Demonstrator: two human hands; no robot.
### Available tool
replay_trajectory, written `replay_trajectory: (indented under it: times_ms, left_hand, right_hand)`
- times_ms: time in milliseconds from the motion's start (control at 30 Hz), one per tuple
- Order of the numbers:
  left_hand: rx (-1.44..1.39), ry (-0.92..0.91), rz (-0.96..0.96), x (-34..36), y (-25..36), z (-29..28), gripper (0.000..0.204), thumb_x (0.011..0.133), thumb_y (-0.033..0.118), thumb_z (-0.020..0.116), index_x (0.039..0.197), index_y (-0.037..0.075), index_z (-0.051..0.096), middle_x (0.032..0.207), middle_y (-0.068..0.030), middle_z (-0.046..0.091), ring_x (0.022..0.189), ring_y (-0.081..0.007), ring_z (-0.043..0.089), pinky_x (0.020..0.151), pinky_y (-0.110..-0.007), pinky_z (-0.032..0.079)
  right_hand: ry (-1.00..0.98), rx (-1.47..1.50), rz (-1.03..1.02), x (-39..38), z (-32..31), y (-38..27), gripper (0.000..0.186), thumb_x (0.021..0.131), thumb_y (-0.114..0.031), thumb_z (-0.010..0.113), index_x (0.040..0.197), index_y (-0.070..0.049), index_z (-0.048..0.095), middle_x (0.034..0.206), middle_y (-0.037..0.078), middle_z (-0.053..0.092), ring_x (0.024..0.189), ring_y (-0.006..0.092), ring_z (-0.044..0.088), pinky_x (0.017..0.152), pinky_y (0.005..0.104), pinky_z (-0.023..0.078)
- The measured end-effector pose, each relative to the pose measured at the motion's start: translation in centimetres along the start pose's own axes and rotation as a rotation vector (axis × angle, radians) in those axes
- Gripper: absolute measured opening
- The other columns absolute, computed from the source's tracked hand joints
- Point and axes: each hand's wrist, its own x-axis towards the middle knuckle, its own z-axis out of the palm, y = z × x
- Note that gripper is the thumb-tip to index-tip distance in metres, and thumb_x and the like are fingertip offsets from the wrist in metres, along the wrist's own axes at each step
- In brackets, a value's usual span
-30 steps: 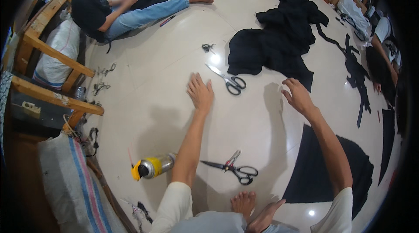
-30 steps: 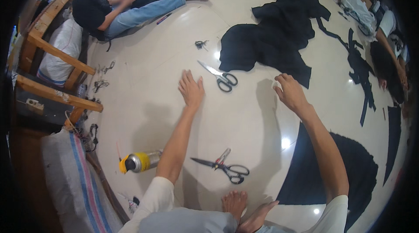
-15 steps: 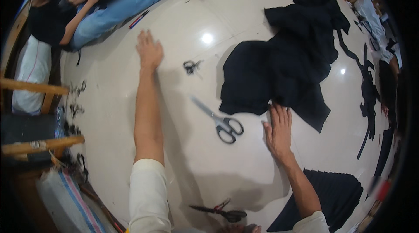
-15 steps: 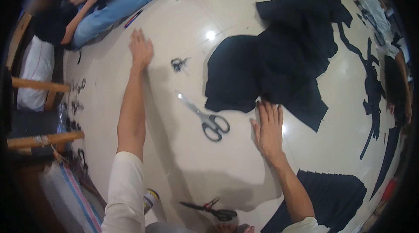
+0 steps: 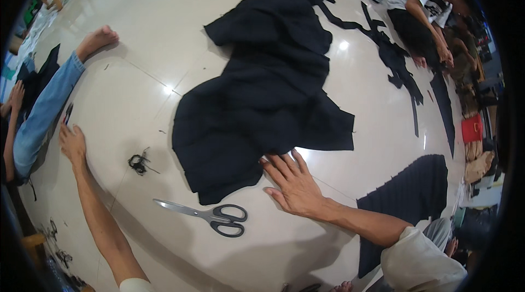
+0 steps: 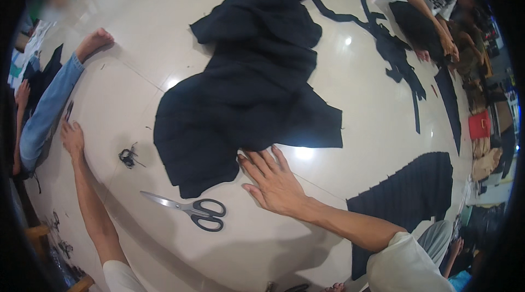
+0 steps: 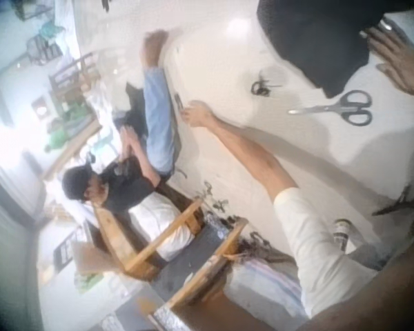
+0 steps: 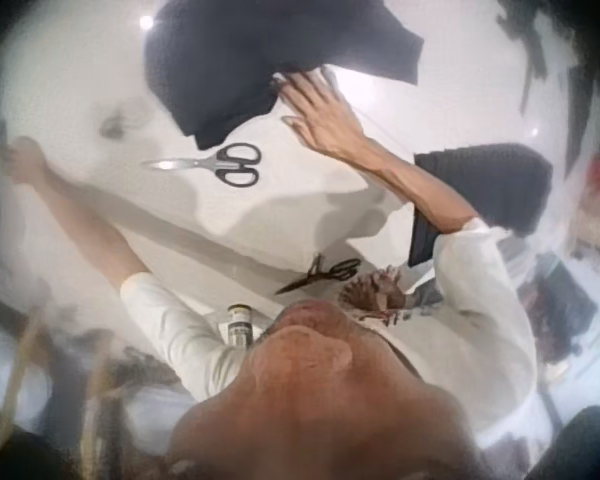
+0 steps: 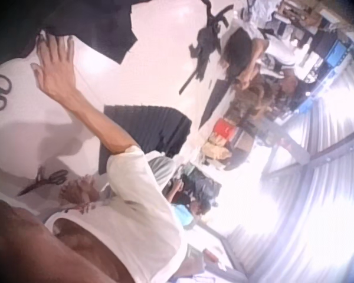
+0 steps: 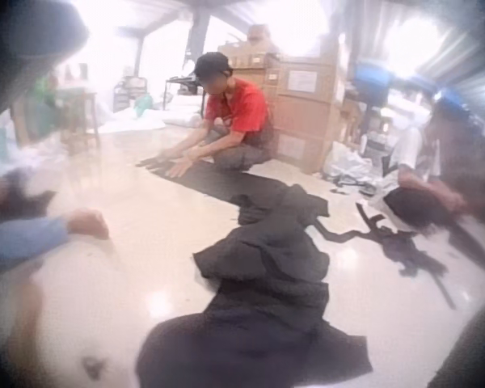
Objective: The person sits on the floor and uses small scissors to trim the edges of a large piece of black fabric. They repeatedly snip small sections along the edge, occasionally adjusting the fabric's position.
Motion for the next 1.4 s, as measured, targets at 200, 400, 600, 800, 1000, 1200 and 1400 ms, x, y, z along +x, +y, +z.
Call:
replay_trajectory:
  times_ms: [200, 400, 600, 800, 1000, 1200, 1400]
  left_hand:
    - [0.103, -0.172, -0.111, -7.1, 7.4, -9.2, 0.06, 0.104, 0.053, 0.036, 0.142, 0.009, 0.051, 0.136, -0.0169, 0.054, 0.128, -0.0344, 0.049, 0.104, -0.053, 0.04]
    - [0.044, 0.0, -0.055, -13.4, 3.9, -12.1, 0.053, 0.104, 0.053, 0.041, 0.126, 0.007, 0.057, 0.114, -0.0142, 0.058, 0.107, -0.0338, 0.06, 0.082, -0.048, 0.054]
    - [0.051, -0.015, 0.053, -25.0, 5.1, -19.6, 0.032, 0.106, 0.037, 0.042, 0.111, 0.008, 0.057, 0.114, -0.0149, 0.06, 0.094, -0.0337, 0.066, 0.071, -0.046, 0.056]
    - [-0.723, -0.237, 0.054, -35.2, 10.8, -34.1, 0.033, 0.106, 0.034, 0.042, 0.104, 0.01, 0.063, 0.095, -0.0139, 0.068, 0.088, -0.0344, 0.066, 0.078, -0.045, 0.049]
    - [-1.193, -0.556, 0.614, -53.5, 20.9, -52.7, 0.021, 0.092, 0.018, 0.066, 0.108, 0.006, 0.062, 0.098, -0.015, 0.065, 0.086, -0.0356, 0.065, 0.074, -0.045, 0.052]
    - [-1.231, -0.543, 0.914, -66.4, 27.2, -59.7, 0.05, 0.093, 0.03, 0.066, 0.131, 0.0, 0.054, 0.144, -0.0221, 0.047, 0.134, -0.043, 0.042, 0.11, -0.052, 0.035]
    - [-0.898, -0.387, 1.106, -73.3, 38.2, -60.4, 0.072, 0.099, 0.047, 0.052, 0.151, 0.001, 0.036, 0.16, -0.024, 0.027, 0.15, -0.042, 0.021, 0.119, -0.062, 0.011]
  right_hand:
    - [0.056, -0.013, 0.03, -1.5, 0.0, 0.2, 0.061, 0.102, -0.037, 0.044, 0.151, -0.003, 0.033, 0.151, 0.019, 0.036, 0.139, 0.0357, 0.034, 0.121, 0.0558, 0.017]
    - [0.143, 0.052, -0.014, -1.6, 0.2, 0.0, 0.062, 0.1, -0.037, 0.045, 0.15, -0.002, 0.033, 0.15, 0.019, 0.037, 0.14, 0.0352, 0.033, 0.122, 0.0543, 0.016]
    - [0.261, 0.044, -0.056, -2.5, 0.4, -0.2, 0.062, 0.101, -0.037, 0.044, 0.15, -0.001, 0.034, 0.15, 0.018, 0.041, 0.143, 0.0341, 0.033, 0.121, 0.0546, 0.018]
    - [0.213, 0.806, 0.048, -6.8, -3.0, -2.9, 0.069, 0.102, -0.042, 0.049, 0.152, 0.002, 0.03, 0.155, 0.021, 0.037, 0.145, 0.0339, 0.034, 0.119, 0.0462, 0.027]
    - [0.42, 1.713, 0.369, -22.9, -3.4, -9.6, 0.043, 0.104, -0.032, 0.056, 0.128, 0.003, 0.055, 0.126, 0.019, 0.064, 0.111, 0.0218, 0.063, 0.097, 0.0331, 0.05]
    - [0.935, 1.519, 0.831, -42.1, -5.0, 1.1, 0.027, 0.104, -0.026, 0.056, 0.111, -0.001, 0.064, 0.089, 0.008, 0.072, 0.069, 0.0099, 0.063, 0.063, 0.0253, 0.053]
    - [0.988, 0.533, 1.051, -62.4, -2.6, 14.7, 0.042, 0.107, -0.035, 0.046, 0.123, -0.001, 0.063, 0.116, 0.02, 0.069, 0.109, 0.0339, 0.066, 0.094, 0.0395, 0.049]
